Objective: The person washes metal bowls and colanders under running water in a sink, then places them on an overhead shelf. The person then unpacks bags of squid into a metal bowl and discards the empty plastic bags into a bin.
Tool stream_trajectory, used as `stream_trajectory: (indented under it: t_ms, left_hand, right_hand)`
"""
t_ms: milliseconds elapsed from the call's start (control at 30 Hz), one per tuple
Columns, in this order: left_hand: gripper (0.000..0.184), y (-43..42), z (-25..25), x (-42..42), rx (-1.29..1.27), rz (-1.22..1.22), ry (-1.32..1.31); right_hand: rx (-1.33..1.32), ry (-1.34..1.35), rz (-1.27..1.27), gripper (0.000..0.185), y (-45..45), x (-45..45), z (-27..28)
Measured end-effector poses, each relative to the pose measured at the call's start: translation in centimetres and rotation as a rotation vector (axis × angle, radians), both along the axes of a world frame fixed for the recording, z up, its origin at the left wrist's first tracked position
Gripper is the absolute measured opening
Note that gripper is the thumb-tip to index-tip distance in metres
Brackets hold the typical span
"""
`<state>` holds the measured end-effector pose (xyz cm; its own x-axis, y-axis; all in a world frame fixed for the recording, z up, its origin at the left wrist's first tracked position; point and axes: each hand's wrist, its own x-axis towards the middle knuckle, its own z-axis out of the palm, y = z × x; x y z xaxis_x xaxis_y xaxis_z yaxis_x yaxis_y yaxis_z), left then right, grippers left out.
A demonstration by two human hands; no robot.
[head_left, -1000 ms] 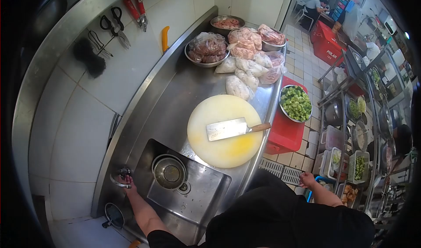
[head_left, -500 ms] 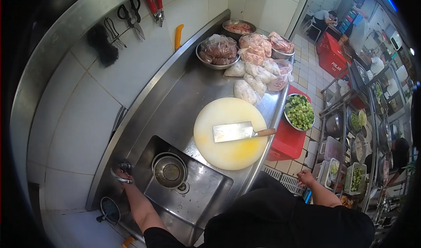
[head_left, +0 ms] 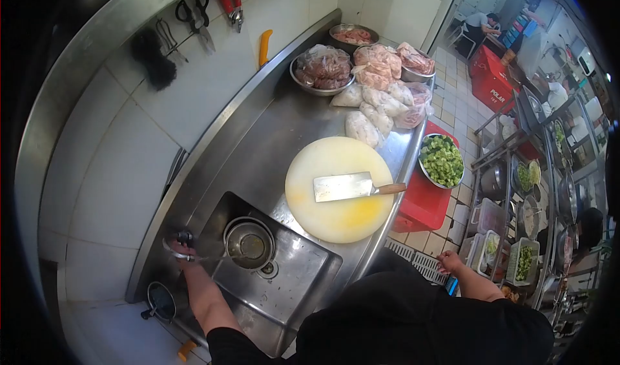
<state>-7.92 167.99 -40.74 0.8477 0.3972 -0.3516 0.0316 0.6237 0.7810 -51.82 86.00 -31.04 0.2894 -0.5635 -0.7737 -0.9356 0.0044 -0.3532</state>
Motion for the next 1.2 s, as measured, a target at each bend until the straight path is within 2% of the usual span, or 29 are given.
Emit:
stream_trajectory:
  t_ms: [67,100,133,167,200,233,267,300,333,400,433,500,567,600,633,700,733,767,800,833,900,967,1000,1067,1100,1133,1200]
  left_hand:
    - [0.037,1.6,-4.1,1.5,-0.132,-0.104,-0.378]
    - [0.033,2.4,-8.2,2.0,-0.031,-0.086,-0.555]
    - [0.037,0.8,-6.9,2.1,0.007,0.252,-0.300]
    - [0.036,5.9,-12.5,1.7,-0.546,-0.271,-0.384]
    - [0.037,-3.2,-6.1,0.2,-0.339,0.304,-0.124]
    - [0.040,-5.8,-4.5,-1.4,-0.380,0.303,0.052]
    - [0.040,-9.1,-3.3,-3.2,-0.487,0.190,0.043]
    - [0.039,-14.2,3.4,-4.9,-0.496,0.259,0.170]
    - [0.035,-16.6,5.3,-6.4,-0.505,0.220,0.180]
    - [0.030,-17.5,5.0,-8.6,-0.519,0.196,0.178]
    - [0.025,-17.3,3.2,-9.5,-0.495,0.143,0.147]
    - [0.020,-17.1,2.3,-10.6,-0.468,0.104,0.114]
    - [0.012,-16.5,2.8,-10.1,-0.420,0.281,0.210]
    - [0.012,-16.1,3.5,-10.0,-0.417,0.292,0.201]
    - [0.010,-15.9,4.8,-10.0,-0.353,0.237,0.177]
    - [0.008,-15.8,7.3,-10.4,-0.288,0.189,0.140]
    - [0.009,-15.8,8.5,-11.2,-0.255,0.162,0.141]
    - [0.011,-15.9,9.4,-12.1,-0.219,0.132,0.143]
    - [0.017,-15.9,8.2,-13.0,-0.121,0.086,0.173]
    - [0.024,-16.0,6.9,-14.2,-0.019,0.041,0.202]
    - [0.038,-18.7,8.1,-18.0,0.348,0.053,0.292]
    - [0.048,-20.5,8.8,-22.4,0.374,0.055,0.420]
    - [0.054,-20.9,7.5,-25.0,0.323,0.072,0.403]
    - [0.041,-22.2,6.5,-29.9,0.243,0.172,0.491]
    - [0.035,-23.0,6.5,-32.2,0.170,0.231,0.520]
    - [0.031,-23.6,6.0,-34.6,0.164,0.259,0.463]
    - [0.027,-24.3,6.2,-38.0,0.156,0.302,0.408]
  right_hand:
    - [0.008,0.050,-0.066,0.016,0.0,-0.9,-0.3]
    - [0.019,0.082,-0.023,0.016,0.1,-1.0,-0.2]
    - [0.027,0.057,-0.064,0.015,0.2,-1.1,0.0]
    - [0.039,0.038,-0.100,0.015,0.4,-1.2,0.0]
    - [0.059,0.082,-0.039,0.015,0.3,-1.2,-0.2]
    - [0.042,0.048,-0.040,0.014,0.1,-1.2,-0.4]
    - [0.025,0.012,-0.047,0.014,-0.1,-1.4,-0.5]
    - [0.039,0.044,-0.004,0.014,-0.2,-1.4,-0.5]
    - [0.001,-0.076,0.066,0.012,-0.4,-0.9,-0.4]
    - [-0.043,-0.348,0.186,0.010,-1.2,0.7,-0.8]
    - [-0.039,-0.351,0.205,0.010,-0.9,2.4,0.0]
    - [-0.233,-0.539,0.526,0.012,2.1,7.8,3.8]
    - [-0.138,-0.710,0.642,0.013,6.0,13.4,7.2]
    - [-0.029,-0.784,0.655,0.012,8.8,16.3,9.0]
    - [0.081,-0.855,0.666,0.012,11.8,18.9,10.2]
    - [0.150,-0.889,0.854,0.013,16.8,23.4,10.1]
    - [0.351,-0.812,0.860,0.015,20.9,25.5,11.9]
    - [0.450,-0.839,0.970,0.015,23.7,27.5,10.4]
    - [0.338,-0.998,1.210,0.016,27.4,29.2,10.3]
    - [0.529,-0.915,1.158,0.015,31.4,30.2,10.6]
    - [0.692,-1.026,1.257,0.014,38.5,32.8,6.0]
    - [0.843,-0.919,1.250,0.013,45.1,34.5,4.1]
    - [0.883,-0.861,1.158,0.012,48.2,34.8,3.7]
    - [0.935,-0.807,1.071,0.012,53.1,35.6,3.8]
    - [0.974,-0.691,0.945,0.012,55.1,35.9,3.9]
    - [1.004,-0.570,0.823,0.012,56.6,36.3,3.8]
    - [1.110,-0.488,0.782,0.007,59.2,37.8,1.3]
